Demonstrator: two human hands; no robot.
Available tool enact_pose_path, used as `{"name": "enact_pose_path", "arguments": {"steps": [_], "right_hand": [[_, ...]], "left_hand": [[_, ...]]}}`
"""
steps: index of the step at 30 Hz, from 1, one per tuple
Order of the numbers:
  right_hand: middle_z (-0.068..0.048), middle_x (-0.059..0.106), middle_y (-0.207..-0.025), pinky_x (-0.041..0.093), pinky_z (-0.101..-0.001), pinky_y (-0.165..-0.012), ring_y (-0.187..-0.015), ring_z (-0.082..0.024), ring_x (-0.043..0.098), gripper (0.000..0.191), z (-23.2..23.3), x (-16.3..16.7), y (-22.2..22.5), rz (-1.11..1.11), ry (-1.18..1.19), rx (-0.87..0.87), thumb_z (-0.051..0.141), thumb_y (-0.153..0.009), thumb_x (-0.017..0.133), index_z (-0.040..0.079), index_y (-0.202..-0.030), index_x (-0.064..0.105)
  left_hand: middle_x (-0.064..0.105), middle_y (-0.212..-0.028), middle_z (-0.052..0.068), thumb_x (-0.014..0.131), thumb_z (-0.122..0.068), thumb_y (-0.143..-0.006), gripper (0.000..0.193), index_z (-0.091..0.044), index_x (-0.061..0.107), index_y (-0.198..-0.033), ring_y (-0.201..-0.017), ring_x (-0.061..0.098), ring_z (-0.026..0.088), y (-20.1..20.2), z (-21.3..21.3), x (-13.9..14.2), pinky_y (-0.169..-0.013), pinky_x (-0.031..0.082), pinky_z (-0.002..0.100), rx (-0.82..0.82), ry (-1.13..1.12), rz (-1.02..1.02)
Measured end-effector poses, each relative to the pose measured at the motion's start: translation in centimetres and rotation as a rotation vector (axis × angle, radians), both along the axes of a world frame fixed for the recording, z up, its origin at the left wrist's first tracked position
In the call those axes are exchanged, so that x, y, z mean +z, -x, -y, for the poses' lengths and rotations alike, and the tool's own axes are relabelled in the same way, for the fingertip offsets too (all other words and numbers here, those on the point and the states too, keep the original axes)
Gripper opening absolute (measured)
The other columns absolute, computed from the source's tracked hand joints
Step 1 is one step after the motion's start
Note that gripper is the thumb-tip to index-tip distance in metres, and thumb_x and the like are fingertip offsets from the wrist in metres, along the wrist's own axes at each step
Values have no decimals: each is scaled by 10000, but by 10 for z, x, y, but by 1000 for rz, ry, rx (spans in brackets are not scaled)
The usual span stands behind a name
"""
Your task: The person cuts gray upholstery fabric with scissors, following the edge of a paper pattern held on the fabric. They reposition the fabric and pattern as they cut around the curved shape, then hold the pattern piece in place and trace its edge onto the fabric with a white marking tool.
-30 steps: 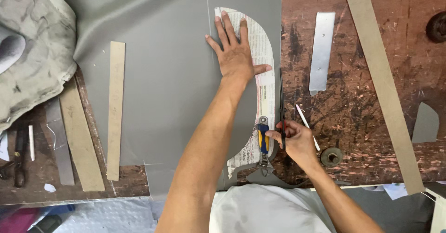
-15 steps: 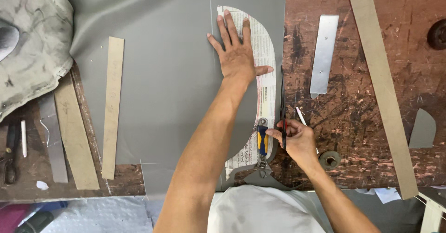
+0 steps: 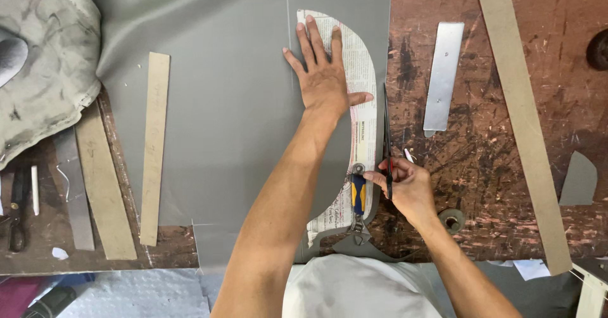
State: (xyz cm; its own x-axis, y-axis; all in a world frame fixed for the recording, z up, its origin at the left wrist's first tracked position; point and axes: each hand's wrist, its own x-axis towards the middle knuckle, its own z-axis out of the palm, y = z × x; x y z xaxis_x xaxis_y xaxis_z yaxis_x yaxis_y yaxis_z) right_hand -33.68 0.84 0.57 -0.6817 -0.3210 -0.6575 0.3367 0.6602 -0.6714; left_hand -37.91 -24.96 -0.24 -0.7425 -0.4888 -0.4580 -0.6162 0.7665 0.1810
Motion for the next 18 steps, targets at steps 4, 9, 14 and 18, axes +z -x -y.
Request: {"name": "enact_pose_path", "arguments": {"steps": [4, 9, 14, 18], "right_hand": [[38, 598, -621, 340, -216, -454, -523, -44, 477, 325, 3, -3, 9, -28, -3, 28, 194, -731, 913, 32, -933, 717], [52, 575, -647, 340, -203, -478, -561, -29, 456, 329, 8, -11, 21, -37, 56, 25, 201, -745, 915, 28, -947, 720], [46, 577, -619, 332, -212, -467, -534, -35, 456, 318, 9, -11, 27, -28, 45, 18, 195, -741, 912, 24, -934, 727], [37, 583, -601, 322, -220, -457, -513, -43, 449, 318, 12, -10, 36, 7, 31, 32, 190, -741, 906, 28, -946, 724]], "left_hand": [[-99, -1625, 371, 788, -861, -469, 1545, -94, 131, -1638, -1514, -121, 526, 1, -1, -5, -1173, 54, 784, 4, 28, -21], [-93, -1630, 360, 783, -867, -460, 1548, -98, 137, -1638, -1519, -112, 521, 6, -1, -6, -1180, 58, 776, 9, 29, -25], [-102, -1631, 358, 786, -865, -444, 1556, -107, 128, -1633, -1521, -114, 511, 11, 3, -6, -1188, 52, 761, 16, -2, -5], [-84, -1636, 356, 797, -852, -456, 1545, -98, 146, -1637, -1530, -97, 507, 13, 4, -11, -1188, 68, 770, 18, 22, -42]]}}
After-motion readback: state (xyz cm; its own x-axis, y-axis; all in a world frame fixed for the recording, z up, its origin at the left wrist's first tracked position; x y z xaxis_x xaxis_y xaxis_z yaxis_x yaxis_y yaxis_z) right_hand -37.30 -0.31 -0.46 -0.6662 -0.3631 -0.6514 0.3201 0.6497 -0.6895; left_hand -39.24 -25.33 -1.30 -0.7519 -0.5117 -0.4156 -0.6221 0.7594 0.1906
